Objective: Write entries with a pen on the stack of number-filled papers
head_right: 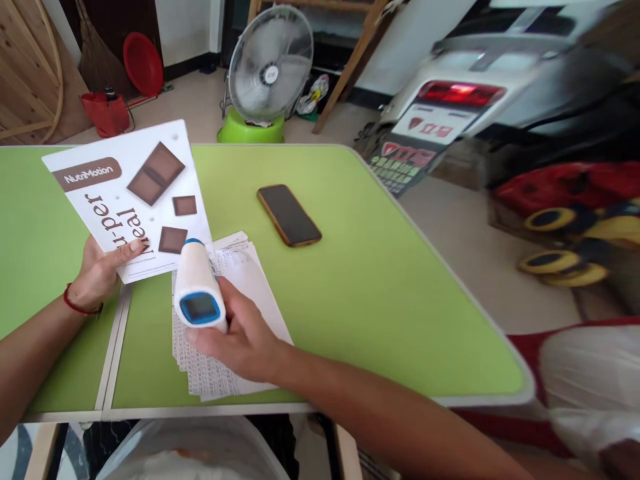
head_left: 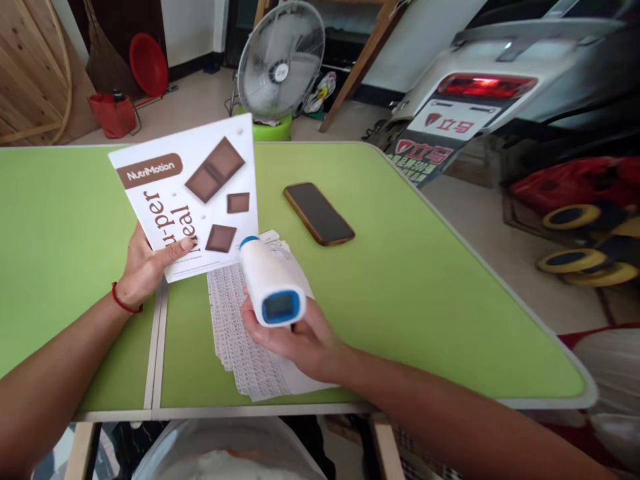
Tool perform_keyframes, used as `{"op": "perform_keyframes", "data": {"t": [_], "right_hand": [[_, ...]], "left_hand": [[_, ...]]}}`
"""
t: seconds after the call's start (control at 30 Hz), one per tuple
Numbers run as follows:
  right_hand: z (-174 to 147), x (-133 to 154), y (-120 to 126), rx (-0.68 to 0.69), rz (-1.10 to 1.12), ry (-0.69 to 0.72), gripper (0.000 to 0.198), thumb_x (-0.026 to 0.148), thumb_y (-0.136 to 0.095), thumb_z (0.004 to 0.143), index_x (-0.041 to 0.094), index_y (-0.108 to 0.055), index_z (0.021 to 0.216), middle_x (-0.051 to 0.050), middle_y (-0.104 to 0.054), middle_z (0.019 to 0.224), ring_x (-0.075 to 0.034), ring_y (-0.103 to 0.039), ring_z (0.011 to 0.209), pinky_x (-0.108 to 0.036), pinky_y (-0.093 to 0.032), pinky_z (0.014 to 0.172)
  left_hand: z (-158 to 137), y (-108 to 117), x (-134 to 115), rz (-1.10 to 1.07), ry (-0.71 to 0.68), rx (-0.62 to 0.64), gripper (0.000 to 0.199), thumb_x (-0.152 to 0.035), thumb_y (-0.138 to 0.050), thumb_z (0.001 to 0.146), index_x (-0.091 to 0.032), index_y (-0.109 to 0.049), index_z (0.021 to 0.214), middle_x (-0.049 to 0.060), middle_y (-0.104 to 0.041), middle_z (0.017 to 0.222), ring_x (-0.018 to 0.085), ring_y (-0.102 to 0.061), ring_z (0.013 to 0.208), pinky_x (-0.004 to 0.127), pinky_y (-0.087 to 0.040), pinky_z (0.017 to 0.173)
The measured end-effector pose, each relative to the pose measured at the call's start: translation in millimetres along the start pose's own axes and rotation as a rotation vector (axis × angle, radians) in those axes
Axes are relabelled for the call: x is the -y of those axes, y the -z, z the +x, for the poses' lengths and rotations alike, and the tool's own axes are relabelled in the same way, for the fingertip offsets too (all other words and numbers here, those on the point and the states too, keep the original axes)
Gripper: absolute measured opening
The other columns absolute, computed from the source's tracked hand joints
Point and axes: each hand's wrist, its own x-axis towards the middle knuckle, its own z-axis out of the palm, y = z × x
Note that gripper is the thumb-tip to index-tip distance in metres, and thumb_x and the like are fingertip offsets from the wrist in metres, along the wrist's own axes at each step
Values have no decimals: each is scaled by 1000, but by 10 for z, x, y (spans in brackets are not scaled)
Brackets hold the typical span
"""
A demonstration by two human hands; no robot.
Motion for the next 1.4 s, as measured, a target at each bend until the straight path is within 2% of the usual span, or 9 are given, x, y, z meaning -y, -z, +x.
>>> {"op": "perform_keyframes", "data": {"t": [0.17, 0.3, 0.43, 0.53, 0.73, 0.9, 1.2, 1.4], "right_hand": [[109, 96, -61, 25, 286, -214, 19, 30, -63, 75, 21, -49, 83, 5, -52, 63, -10, -47, 55, -29, -42, 56], [140, 73, -88, 14, 343, -248, 21, 32, -64, 74, 21, -49, 83, 5, -53, 62, -10, -48, 55, -30, -43, 57], [140, 33, -124, -18, 374, -265, 25, 33, -67, 72, 21, -50, 86, 6, -53, 63, -10, -48, 53, -30, -42, 56], [141, 31, -154, -15, 382, -259, 23, 33, -66, 73, 20, -50, 84, 6, -53, 61, -10, -48, 53, -30, -42, 57], [143, 20, -173, 5, 379, -170, 17, 33, -62, 77, 21, -50, 78, 5, -53, 59, -10, -48, 54, -30, -41, 57], [141, 0, -169, 14, 369, -159, 17, 33, -61, 78, 21, -50, 76, 4, -53, 59, -11, -48, 54, -29, -41, 57], [139, 12, -162, 31, 360, -150, 16, 33, -59, 80, 21, -48, 76, 4, -52, 60, -11, -48, 55, -29, -41, 57], [142, 5, -160, 36, 343, -134, 16, 33, -59, 80, 21, -49, 76, 4, -53, 60, -11, -48, 56, -29, -42, 58]], "left_hand": [[-66, -80, -28, 27, 140, 9, 64, -37, -89, 59, -16, -57, 111, 11, -69, 107, 30, -67, 94, 43, -57, 78], [-64, -104, -58, 32, 134, 44, 56, -40, -87, 62, -17, -60, 105, 9, -70, 104, 27, -67, 89, 41, -57, 75], [-64, -115, -80, 59, 129, 57, 55, -41, -86, 63, -16, -59, 105, 10, -69, 106, 28, -66, 93, 40, -56, 78], [-63, -112, -84, 87, 129, 54, 58, -41, -86, 62, -16, -58, 106, 10, -69, 107, 29, -65, 97, 41, -56, 80], [-43, -93, -76, 96, 72, 95, 50, -39, -86, 63, -17, -61, 100, 10, -69, 105, 28, -66, 90, 43, -57, 76], [-41, -90, -71, 88, 61, 102, 49, -37, -87, 63, -17, -61, 101, 10, -70, 103, 28, -66, 89, 42, -57, 74], [-48, -99, -105, 124, 88, 112, 53, -39, -86, 64, -17, -59, 103, 12, -68, 110, 31, -65, 98, 45, -56, 82], [-47, -97, -105, 111, 96, 97, 56, -40, -88, 61, -18, -59, 103, 10, -69, 101, 32, -65, 98, 47, -55, 82]]}}
